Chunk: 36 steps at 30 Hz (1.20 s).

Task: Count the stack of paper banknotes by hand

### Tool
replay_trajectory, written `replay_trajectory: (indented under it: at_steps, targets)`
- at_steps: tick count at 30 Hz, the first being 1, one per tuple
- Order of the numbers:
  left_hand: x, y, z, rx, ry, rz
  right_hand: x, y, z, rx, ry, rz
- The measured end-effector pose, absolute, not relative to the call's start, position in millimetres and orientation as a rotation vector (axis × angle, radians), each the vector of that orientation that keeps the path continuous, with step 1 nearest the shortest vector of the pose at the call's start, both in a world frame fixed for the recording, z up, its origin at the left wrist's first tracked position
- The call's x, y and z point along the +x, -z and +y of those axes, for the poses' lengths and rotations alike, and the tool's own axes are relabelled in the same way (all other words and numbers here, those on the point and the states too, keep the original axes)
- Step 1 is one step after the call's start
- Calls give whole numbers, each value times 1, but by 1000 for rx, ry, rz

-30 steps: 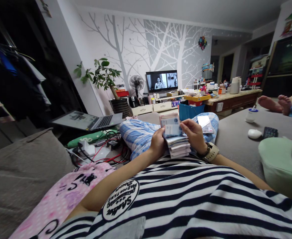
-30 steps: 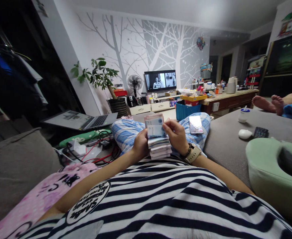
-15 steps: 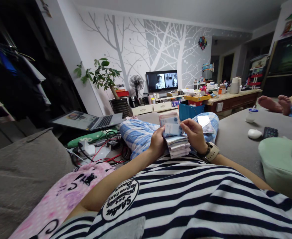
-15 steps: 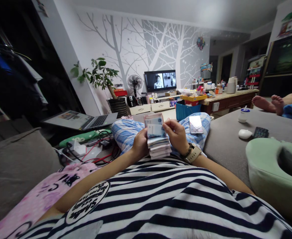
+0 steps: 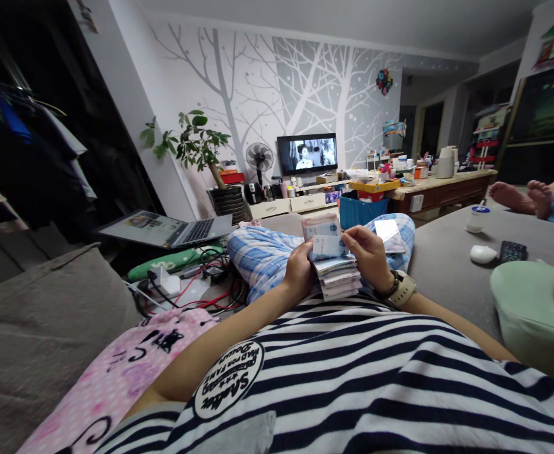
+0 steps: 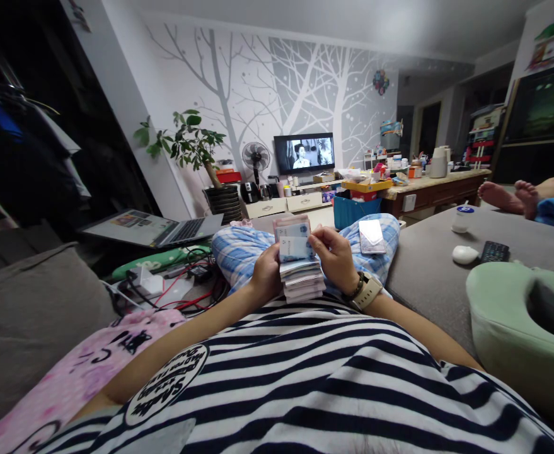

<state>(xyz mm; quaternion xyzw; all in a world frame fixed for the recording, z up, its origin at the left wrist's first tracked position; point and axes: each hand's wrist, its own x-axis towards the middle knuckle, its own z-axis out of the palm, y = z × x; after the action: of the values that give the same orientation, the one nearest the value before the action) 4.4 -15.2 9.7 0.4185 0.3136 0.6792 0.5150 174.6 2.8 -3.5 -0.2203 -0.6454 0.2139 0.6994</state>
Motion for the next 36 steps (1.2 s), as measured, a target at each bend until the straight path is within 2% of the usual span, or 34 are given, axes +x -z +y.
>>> replay_trajectory:
  at_steps: [13,21,36]
  targets:
    - [8,-7,-9,1132,-1617,747,174,4,2,-512,-448,-1410]
    - [7,-7,-9,948,-1539,686,174,2,-1,-503,-436,-1420]
    - [4,-4,-13,993,-1485,618,175,5,20,-627,-578,-1400]
